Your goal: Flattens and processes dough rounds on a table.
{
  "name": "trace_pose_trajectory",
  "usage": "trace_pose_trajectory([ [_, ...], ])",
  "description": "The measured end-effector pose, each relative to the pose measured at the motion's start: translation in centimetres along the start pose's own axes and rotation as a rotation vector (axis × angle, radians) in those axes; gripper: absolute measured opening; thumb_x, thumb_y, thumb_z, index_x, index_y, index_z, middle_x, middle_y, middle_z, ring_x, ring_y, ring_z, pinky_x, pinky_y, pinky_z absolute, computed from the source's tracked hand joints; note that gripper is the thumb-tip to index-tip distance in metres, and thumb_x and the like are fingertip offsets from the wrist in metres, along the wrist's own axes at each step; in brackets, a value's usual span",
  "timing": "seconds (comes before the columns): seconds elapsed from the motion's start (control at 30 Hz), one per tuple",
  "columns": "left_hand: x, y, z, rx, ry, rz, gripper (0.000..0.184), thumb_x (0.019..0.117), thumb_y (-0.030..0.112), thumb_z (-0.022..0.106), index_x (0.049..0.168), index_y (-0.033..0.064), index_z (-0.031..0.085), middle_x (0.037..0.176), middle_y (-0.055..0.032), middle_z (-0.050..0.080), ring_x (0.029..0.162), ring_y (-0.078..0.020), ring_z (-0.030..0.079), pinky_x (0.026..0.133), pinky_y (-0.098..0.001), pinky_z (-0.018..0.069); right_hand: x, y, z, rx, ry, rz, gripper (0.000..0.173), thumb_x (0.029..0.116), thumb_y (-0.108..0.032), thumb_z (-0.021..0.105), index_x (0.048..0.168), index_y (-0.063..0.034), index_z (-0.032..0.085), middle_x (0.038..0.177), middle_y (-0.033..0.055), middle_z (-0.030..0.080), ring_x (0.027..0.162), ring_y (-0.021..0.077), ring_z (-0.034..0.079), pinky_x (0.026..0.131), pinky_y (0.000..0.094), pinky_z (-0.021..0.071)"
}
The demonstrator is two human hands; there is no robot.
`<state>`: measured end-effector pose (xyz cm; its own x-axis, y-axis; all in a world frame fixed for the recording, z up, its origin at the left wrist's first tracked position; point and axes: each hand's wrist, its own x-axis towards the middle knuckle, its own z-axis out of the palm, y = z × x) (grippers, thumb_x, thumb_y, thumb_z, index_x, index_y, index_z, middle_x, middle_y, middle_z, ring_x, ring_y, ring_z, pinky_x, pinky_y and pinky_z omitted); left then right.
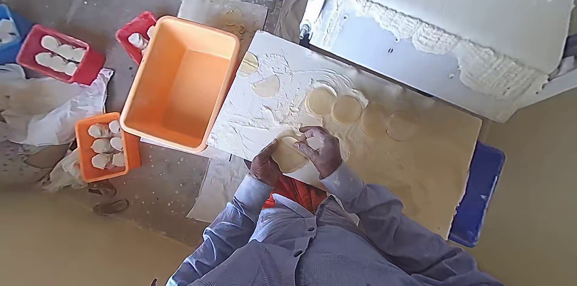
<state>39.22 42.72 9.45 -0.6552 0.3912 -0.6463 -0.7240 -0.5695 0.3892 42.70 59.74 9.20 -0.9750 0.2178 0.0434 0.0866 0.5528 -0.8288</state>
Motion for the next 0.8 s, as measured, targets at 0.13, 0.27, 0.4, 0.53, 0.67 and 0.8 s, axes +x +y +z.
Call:
trace_pose_trajectory([
  [0.13,0.1,0.7,-0.1,-0.094,0.008,-0.029,0.033,0.1108,0.020,0.032,0.118,0.0011,0.059,0.102,-0.0146,0.070,0.094,-0.0242,0.070,0.086,-0.0427,0.0592,-0.1,-0.8,0.2,-0.032,0.062,-0.214,0.011,0.0822,-0.017,0.079,0.085,-0.0076,0.075,0.118,0.0118,0.073,0.124,0.0281,0.063,0.107,0.0428,0.0500],
  [0.27,0.1,1.3,-1.2,-0.107,-0.095,-0.051,0.026,0.1063,0.019,0.042,0.114,0.0040,0.061,0.101,-0.0127,0.072,0.094,-0.0232,0.072,0.084,-0.0417,0.0602,0.6,-2.1,0.9,0.006,0.093,-0.250,0.014,0.0888,-0.019,0.075,0.091,-0.0052,0.075,0.094,0.0058,0.077,0.092,0.0135,0.071,0.085,0.0290,0.0574],
  [0.4,0.7,2.0,-2.3,-0.078,-0.075,-0.042,0.021,0.0998,0.006,0.055,0.119,0.0004,0.061,0.103,-0.0154,0.073,0.091,-0.0266,0.073,0.081,-0.0453,0.0624,2.4,-2.5,2.3,0.074,-0.025,-0.120,0.015,0.0899,-0.012,0.072,0.096,0.0016,0.072,0.086,0.0090,0.074,0.066,0.0070,0.066,0.064,0.0221,0.0566],
  [0.53,2.0,4.1,-3.7,-0.033,0.082,-0.006,0.019,0.1058,0.004,0.048,0.120,-0.0028,0.059,0.098,-0.0151,0.073,0.088,-0.0258,0.073,0.079,-0.0447,0.0623,8.7,-3.0,4.9,-0.070,-0.176,0.039,0.022,0.0962,-0.014,0.067,0.110,0.0024,0.071,0.101,0.0155,0.073,0.076,0.0210,0.069,0.073,0.0386,0.0590],
  [0.67,3.3,7.1,-7.1,0.005,0.162,0.056,0.019,0.1053,0.003,0.048,0.115,-0.0050,0.061,0.095,-0.0142,0.073,0.085,-0.0233,0.073,0.078,-0.0417,0.0627,22.6,0.2,10.7,-0.198,-0.147,0.229,0.035,0.1033,-0.019,0.060,0.130,0.0029,0.065,0.119,0.0229,0.071,0.111,0.0357,0.069,0.102,0.0525,0.0517],
  [0.8,4.2,9.9,-10.1,0.001,0.233,0.066,0.021,0.1060,0.004,0.047,0.116,-0.0044,0.062,0.095,-0.0144,0.074,0.084,-0.0233,0.074,0.076,-0.0412,0.0632,31.5,1.1,14.8,-0.536,-0.186,0.474,0.042,0.0984,-0.033,0.069,0.128,-0.0030,0.066,0.129,0.0215,0.066,0.124,0.0386,0.061,0.104,0.0569,0.0473],
])
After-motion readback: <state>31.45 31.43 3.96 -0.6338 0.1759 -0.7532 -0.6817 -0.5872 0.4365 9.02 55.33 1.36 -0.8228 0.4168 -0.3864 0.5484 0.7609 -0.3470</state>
